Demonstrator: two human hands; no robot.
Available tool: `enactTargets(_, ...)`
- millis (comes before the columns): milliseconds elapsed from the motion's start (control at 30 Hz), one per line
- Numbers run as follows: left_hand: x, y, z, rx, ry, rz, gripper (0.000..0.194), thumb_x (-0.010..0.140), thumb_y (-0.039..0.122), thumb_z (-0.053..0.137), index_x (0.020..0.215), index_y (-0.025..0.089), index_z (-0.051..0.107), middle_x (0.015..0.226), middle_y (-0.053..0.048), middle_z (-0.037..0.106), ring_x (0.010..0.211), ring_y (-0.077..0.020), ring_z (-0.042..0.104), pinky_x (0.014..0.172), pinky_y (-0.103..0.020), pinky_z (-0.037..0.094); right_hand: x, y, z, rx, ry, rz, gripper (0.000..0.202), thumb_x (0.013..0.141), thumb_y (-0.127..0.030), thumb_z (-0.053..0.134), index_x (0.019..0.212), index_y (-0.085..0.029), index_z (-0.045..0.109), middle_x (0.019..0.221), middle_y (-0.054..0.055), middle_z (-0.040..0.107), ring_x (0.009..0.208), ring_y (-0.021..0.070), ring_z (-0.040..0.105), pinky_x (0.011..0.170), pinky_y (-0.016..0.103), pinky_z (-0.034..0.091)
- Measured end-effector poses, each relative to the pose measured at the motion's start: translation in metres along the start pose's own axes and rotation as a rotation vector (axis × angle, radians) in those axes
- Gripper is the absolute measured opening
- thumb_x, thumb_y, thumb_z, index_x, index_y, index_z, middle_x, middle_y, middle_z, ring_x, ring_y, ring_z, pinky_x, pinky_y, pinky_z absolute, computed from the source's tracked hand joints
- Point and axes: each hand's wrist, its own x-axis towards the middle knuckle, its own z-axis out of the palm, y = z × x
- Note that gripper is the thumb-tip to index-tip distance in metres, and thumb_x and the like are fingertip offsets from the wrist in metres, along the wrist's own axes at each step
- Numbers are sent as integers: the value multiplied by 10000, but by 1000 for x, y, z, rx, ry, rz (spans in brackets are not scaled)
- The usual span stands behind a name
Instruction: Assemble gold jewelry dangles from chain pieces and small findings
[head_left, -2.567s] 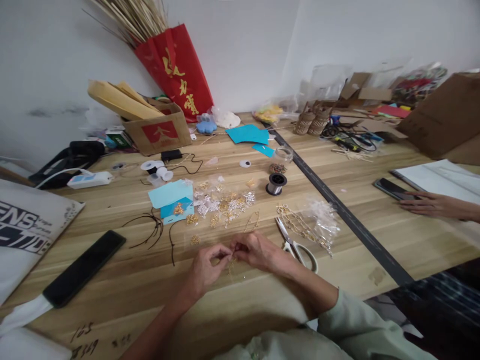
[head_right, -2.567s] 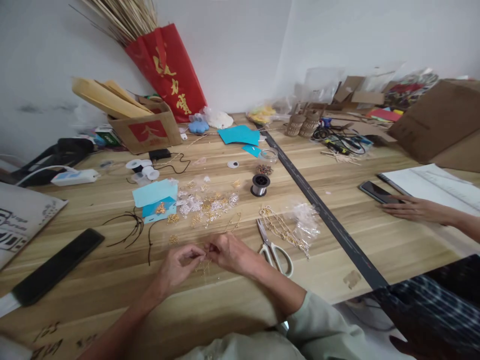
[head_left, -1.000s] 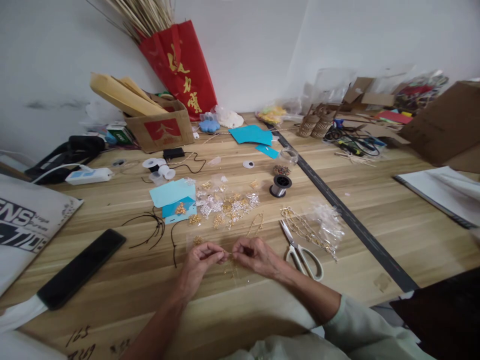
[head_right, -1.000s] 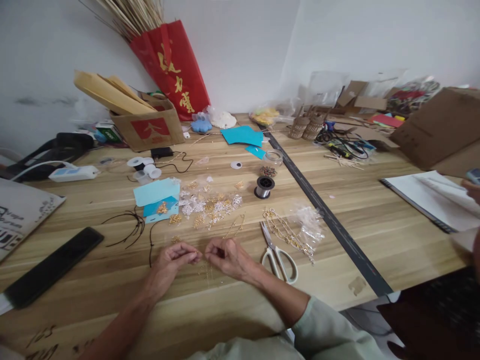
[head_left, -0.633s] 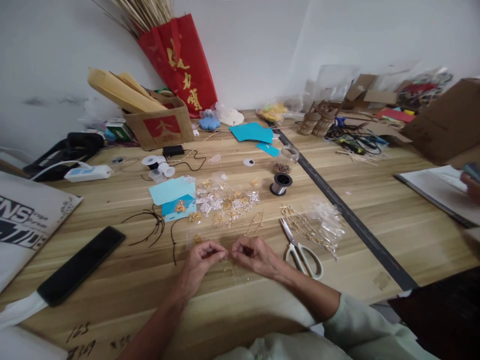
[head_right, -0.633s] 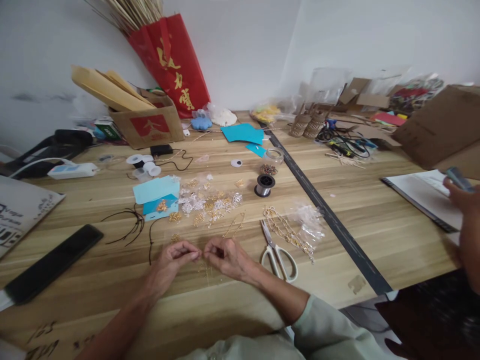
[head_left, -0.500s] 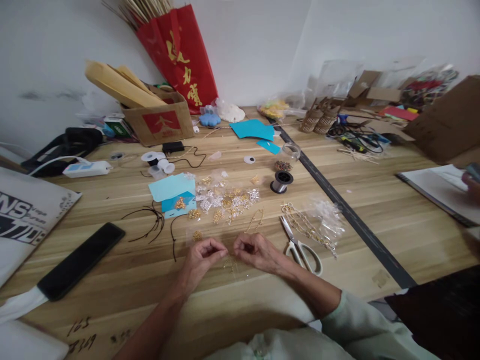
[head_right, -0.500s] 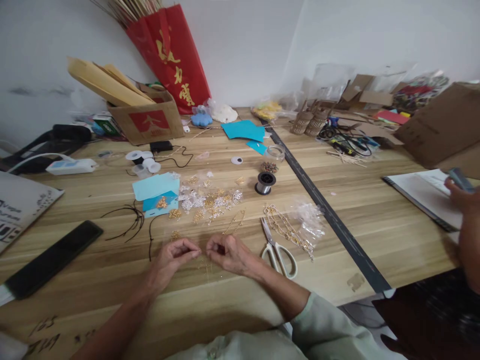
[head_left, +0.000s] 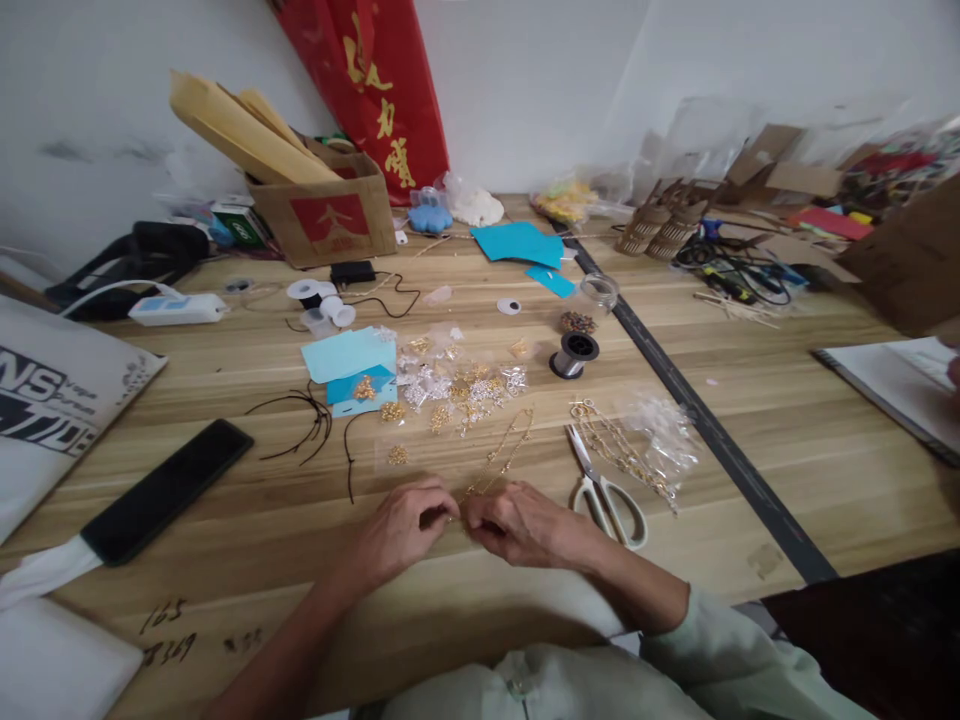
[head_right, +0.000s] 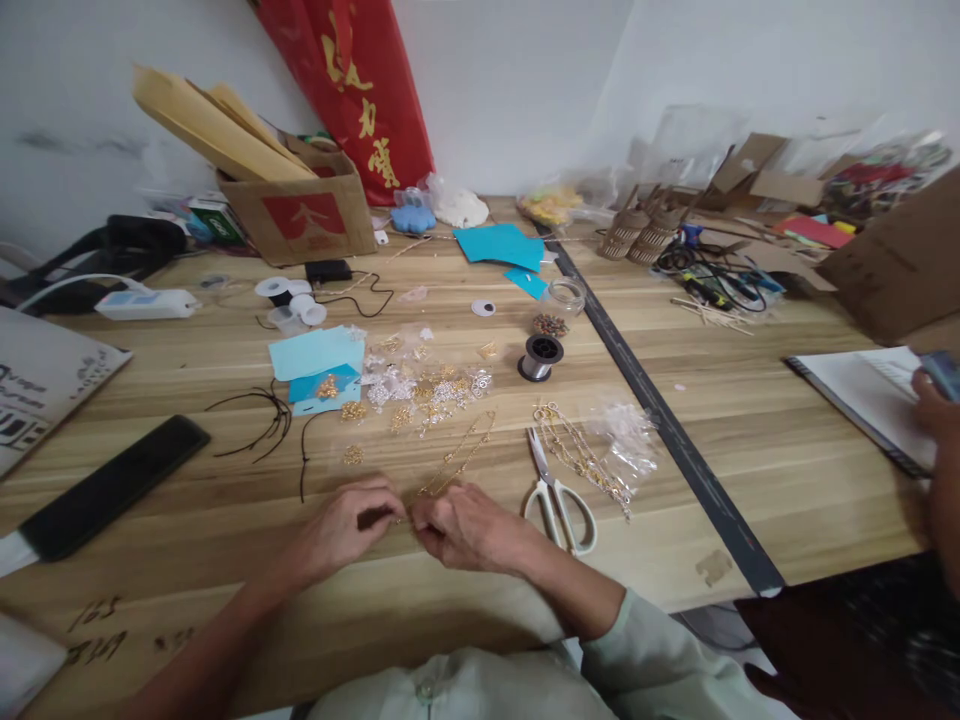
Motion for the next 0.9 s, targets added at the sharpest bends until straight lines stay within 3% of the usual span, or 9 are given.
enactTargets(267,-6,4,-3,67,-144,49,208,794,63,493,773,177,666,776,-24,599,734,-146,563,681,-234,412,1,0,3,-51,-43,27,95,825,-129,513,772,-168,581,639,4,600,554,105,473,540,231,235)
enactTargets(900,-7,6,-1,120,-216,58,196,850,93,480,756,165,636,781,-12,561,768,-144,542,689,-247,387,3,-3,12,-190,-32,-14,57,846,-135,491,856,-168,537,752,30,665,657,141,589,554,257,262)
